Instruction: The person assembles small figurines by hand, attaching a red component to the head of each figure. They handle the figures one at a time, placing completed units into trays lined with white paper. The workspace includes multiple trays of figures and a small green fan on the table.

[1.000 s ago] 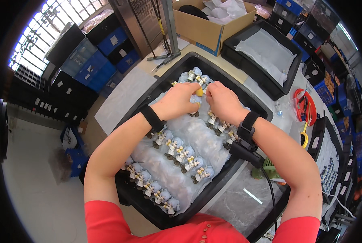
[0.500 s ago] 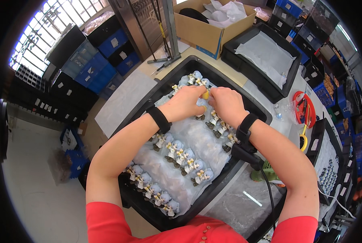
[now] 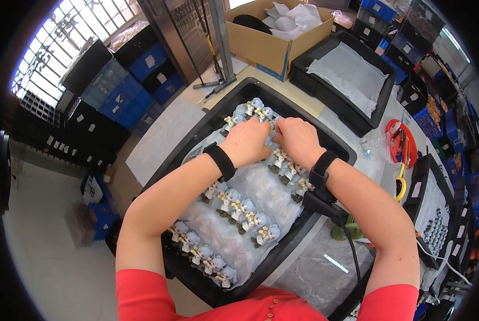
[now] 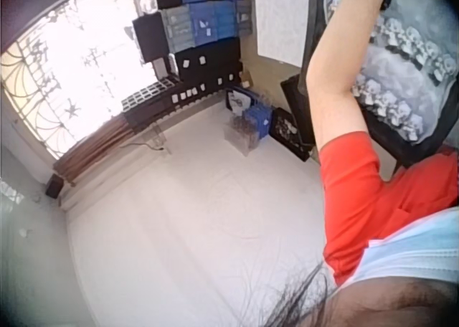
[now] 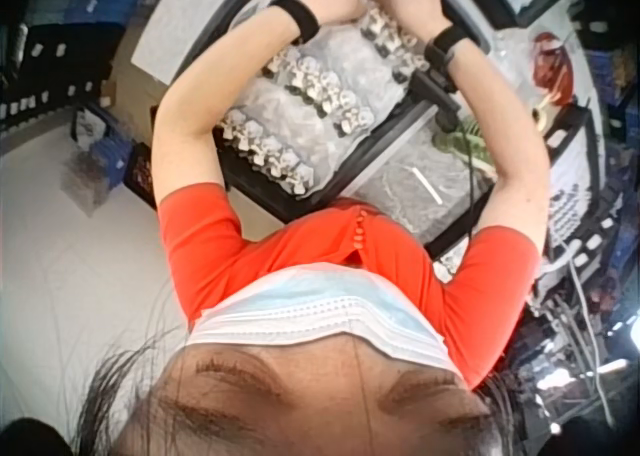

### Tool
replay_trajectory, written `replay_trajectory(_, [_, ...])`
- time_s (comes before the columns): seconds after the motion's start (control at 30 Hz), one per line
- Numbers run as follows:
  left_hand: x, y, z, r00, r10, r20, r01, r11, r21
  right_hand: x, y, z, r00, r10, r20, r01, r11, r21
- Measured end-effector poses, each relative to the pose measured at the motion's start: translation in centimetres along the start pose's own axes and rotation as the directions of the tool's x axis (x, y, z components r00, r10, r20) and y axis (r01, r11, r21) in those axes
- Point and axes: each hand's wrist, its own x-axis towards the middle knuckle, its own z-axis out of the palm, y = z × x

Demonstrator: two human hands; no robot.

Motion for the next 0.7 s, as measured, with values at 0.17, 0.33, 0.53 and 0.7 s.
replay_trajectory(0.17, [1.4, -1.1, -1.1, 0.998, -0.061, 0.008, 0.061, 0.988, -0.141, 0.0, 0.4, 0.1, 1.000, -0.023, -0.003, 0.023, 1.000, 0.004])
replay_trajectory(0.33, [1.5, -1.8, -0.8, 0.998, 0.019, -0.066, -0.031, 0.980, -0.198, 0.0, 0.2, 0.0, 1.000, -0.030, -0.006, 0.030, 1.000, 0.010])
replay_trajectory(0.53, [0.3, -1.9, -3.0, 0.996, 0.011, -0.094, -0.039, 0.955, -0.295, -0.2, 0.5, 0.1, 1.000, -0.015, -0.007, 0.016, 0.999, 0.052])
replay_trajectory(0.7, [-0.4, -0.4, -0.4, 0.984, 0.159, -0.078, -0.175, 0.939, -0.296, 0.0, 1.0, 0.7, 0.996, -0.063, -0.066, 0.067, 0.995, 0.070])
